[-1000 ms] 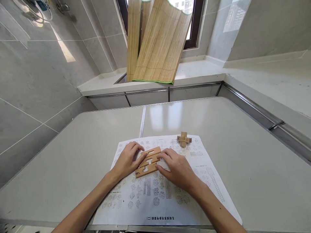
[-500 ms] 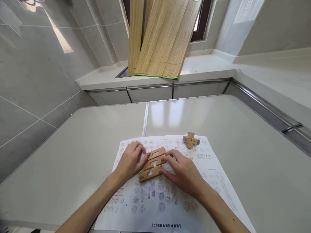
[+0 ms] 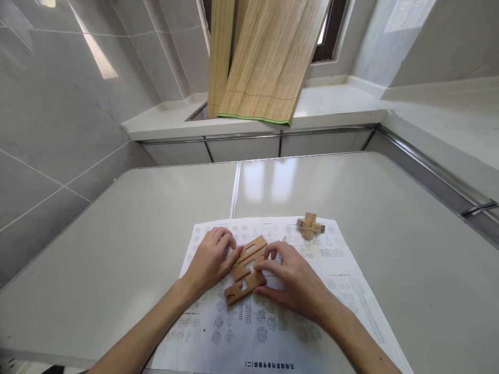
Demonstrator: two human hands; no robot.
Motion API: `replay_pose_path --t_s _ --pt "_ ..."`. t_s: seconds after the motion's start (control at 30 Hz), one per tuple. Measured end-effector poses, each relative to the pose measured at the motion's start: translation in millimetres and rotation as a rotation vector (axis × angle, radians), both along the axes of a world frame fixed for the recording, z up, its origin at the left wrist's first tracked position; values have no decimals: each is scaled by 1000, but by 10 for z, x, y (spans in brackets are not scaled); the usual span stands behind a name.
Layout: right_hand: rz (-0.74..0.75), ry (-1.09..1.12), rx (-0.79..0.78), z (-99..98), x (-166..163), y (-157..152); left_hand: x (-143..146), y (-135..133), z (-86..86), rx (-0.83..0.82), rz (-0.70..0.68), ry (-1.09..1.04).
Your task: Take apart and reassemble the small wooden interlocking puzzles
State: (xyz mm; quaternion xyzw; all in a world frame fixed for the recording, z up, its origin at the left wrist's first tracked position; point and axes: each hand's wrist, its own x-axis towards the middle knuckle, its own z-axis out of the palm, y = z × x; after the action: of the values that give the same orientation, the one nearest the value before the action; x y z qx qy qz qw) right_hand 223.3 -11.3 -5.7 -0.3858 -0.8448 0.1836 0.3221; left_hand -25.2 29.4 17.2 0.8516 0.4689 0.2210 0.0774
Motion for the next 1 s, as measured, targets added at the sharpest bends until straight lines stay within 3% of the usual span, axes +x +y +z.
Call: replay_pose_path --t_s 0.8,1.0 --pt "27 39 -147 57 2 -44 0 -37 -1 -59 -16 -90" --pt "5 214 -303 136 24 -7 30 -49 53 -97 19 -210"
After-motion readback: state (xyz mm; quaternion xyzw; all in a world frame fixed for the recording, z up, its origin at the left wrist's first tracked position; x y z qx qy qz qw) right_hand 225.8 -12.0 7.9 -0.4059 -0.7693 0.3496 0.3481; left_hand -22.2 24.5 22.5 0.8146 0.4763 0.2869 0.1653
